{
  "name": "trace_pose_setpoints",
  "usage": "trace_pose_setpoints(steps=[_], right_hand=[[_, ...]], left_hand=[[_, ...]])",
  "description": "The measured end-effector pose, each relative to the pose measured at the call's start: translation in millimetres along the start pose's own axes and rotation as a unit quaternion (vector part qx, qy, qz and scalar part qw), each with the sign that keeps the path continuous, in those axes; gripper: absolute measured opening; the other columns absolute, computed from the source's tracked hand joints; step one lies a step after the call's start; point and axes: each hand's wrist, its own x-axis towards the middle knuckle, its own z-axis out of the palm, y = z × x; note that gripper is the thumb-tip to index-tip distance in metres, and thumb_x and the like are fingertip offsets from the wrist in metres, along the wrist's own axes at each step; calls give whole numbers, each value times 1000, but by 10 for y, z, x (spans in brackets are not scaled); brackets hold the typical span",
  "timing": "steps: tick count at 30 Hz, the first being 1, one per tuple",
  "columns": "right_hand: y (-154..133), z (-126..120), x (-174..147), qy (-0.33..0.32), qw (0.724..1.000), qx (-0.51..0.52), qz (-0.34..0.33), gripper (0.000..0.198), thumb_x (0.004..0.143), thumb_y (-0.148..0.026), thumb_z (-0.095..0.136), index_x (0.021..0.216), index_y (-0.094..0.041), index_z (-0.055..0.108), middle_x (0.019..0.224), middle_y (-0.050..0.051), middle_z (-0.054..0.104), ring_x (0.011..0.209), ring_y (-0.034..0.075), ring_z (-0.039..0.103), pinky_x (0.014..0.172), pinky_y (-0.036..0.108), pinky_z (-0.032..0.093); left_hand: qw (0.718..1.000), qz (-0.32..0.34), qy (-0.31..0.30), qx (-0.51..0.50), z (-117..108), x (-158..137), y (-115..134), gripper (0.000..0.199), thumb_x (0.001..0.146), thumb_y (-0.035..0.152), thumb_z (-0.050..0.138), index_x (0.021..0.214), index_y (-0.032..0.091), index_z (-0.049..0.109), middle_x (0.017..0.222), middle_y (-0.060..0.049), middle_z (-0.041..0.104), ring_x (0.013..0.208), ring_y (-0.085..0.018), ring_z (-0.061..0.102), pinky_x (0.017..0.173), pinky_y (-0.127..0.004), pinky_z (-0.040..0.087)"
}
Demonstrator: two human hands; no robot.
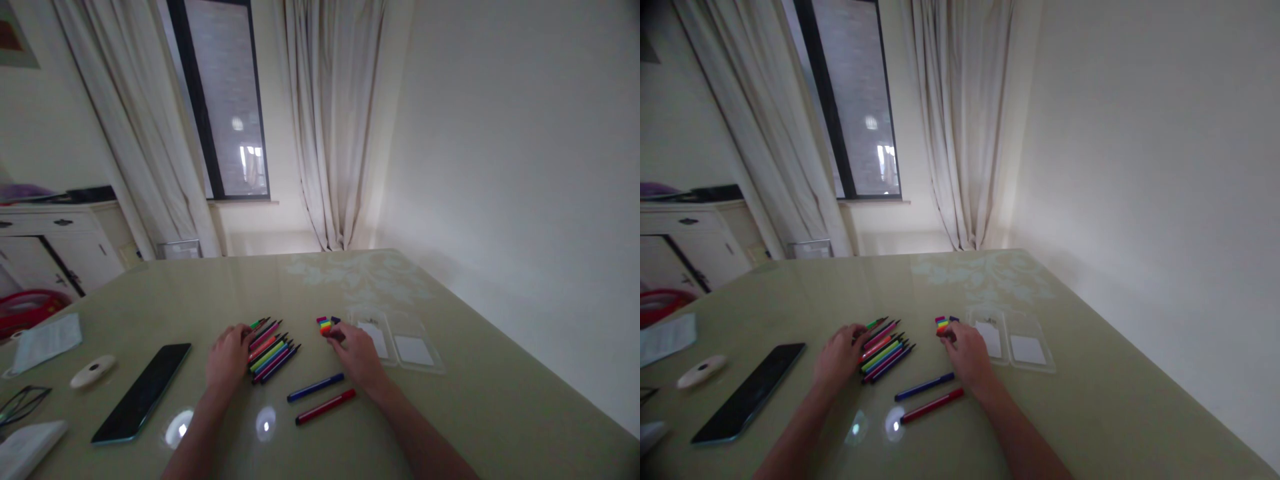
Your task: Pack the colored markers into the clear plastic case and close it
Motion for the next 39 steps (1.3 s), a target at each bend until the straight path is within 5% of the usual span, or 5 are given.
trace_pose_setpoints(steps=[8, 22, 30, 35, 39], right_hand=[[-43, -74, 18, 68, 990, 111, -44, 15, 94, -31, 65, 100, -26, 78, 102, 3, 79, 91, 22, 72, 84, 33, 53], [-80, -87, 16, 37, 981, 187, -36, 17, 93, -34, 66, 97, -26, 80, 95, 4, 79, 83, 20, 69, 75, 31, 52], [-13, -114, 33, -16, 964, 264, 5, 20, 87, -37, 70, 93, -21, 81, 81, 4, 77, 73, 19, 69, 70, 28, 52], [31, -97, 68, -9, 982, 189, 3, 31, 98, -42, 56, 94, -21, 78, 85, 5, 77, 79, 21, 70, 74, 31, 53], [68, -9, 65, 23, 999, -21, -45, 28, 103, -31, 49, 112, -23, 75, 111, 9, 74, 104, 25, 65, 94, 39, 49]], left_hand=[[940, 163, -65, -294, 185, -150, 485, 27, 92, 42, 57, 98, 23, 74, 98, -6, 73, 92, -24, 68, 84, -36, 53], [931, 186, -99, -297, 158, -275, 643, 19, 90, 35, 61, 97, 26, 77, 99, -3, 78, 96, -23, 70, 89, -34, 51], [942, 177, -107, -263, 161, -341, 715, 21, 89, 38, 63, 93, 25, 80, 89, -3, 80, 84, -22, 70, 76, -31, 49], [929, 197, -194, -248, 60, -407, 790, 24, 91, 40, 60, 91, 23, 76, 80, -3, 77, 72, -20, 68, 66, -29, 48], [931, 236, -198, -196, 10, -474, 764, 19, 86, 38, 64, 83, 23, 75, 81, -4, 74, 76, -21, 65, 67, -28, 47]])
